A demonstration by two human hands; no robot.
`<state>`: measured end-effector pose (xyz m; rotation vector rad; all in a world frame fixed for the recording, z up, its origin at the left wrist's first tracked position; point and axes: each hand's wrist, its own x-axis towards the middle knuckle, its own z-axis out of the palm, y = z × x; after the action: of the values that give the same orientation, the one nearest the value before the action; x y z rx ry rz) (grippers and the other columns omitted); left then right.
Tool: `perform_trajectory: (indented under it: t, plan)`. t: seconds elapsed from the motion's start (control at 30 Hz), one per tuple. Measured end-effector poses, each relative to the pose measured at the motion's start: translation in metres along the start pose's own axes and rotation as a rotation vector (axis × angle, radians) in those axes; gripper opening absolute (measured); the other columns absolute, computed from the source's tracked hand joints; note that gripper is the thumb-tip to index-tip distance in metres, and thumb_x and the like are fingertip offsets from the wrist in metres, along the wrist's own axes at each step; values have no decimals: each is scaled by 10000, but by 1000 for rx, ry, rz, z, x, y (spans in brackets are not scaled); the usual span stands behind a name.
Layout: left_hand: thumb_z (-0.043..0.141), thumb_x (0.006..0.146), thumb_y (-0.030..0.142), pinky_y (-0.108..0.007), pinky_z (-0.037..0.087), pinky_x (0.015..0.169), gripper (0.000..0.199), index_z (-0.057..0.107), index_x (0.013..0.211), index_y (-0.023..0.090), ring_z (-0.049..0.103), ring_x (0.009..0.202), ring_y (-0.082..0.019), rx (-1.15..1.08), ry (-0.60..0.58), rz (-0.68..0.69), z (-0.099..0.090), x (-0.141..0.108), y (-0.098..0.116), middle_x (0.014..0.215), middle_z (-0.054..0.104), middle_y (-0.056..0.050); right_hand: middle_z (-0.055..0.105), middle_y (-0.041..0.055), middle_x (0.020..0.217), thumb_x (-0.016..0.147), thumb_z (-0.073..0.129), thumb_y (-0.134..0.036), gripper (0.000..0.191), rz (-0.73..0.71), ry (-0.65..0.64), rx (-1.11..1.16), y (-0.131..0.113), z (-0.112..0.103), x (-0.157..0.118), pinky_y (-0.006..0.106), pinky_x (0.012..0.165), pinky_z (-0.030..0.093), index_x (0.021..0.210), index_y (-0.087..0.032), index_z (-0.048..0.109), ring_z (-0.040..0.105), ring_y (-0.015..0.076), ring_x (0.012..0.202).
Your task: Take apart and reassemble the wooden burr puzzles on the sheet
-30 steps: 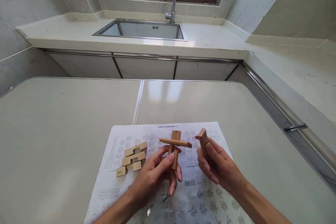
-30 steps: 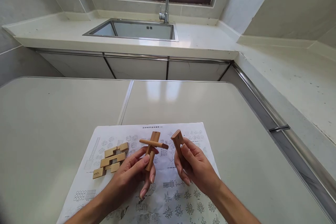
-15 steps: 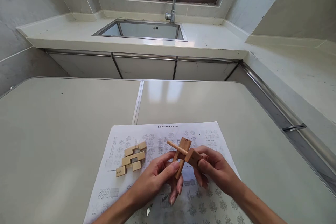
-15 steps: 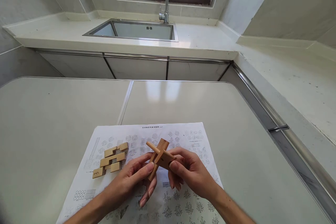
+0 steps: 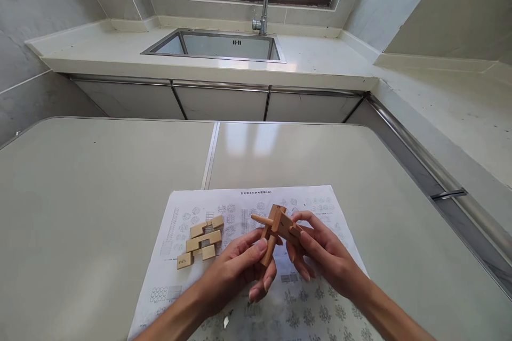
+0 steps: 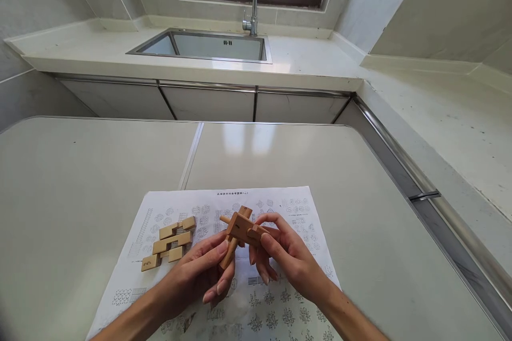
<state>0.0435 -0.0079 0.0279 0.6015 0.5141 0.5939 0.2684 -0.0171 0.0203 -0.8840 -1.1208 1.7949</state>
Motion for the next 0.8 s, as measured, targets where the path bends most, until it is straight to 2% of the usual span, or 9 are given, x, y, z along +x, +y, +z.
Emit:
perform_trajectory:
  t: [0.23,0.53,0.63,0.8]
  plan:
    - [595,1050,570,-222,409,519,388,589,1058,182,436,457,-67,169,-118,-40,1,-2,-1,654,524,52,643,-8,805,1073,575,-558,335,60,-41,-69,2,3,1,244,541,418,1062,-223,576,534,96,542]
    - [591,1033,618,-214,302,456,435,566,969,188,293,424,-54,150,-145,-124,2,-3,0,602,373,104,632,-5,735,1046,577,-614,403,112,0,-122,-1,7,0,250,521,411,1047,-212,605,520,113,521]
    - [600,1046,574,-214,291,461,390,576,1018,186,277,434,-51,111,-145,-120,3,-3,2,629,361,105,619,-15,709,1051,581,-599,384,95,1,-112,-1,7,1,248,520,404,1015,-216,599,511,111,518]
    - [642,1038,536,-217,368,499,358,605,1095,184,258,461,-50,37,-179,-110,2,-4,3,668,346,101,608,-10,747,1061,555,-607,400,70,-28,-95,-1,6,1,248,520,400,1043,-212,617,507,105,527]
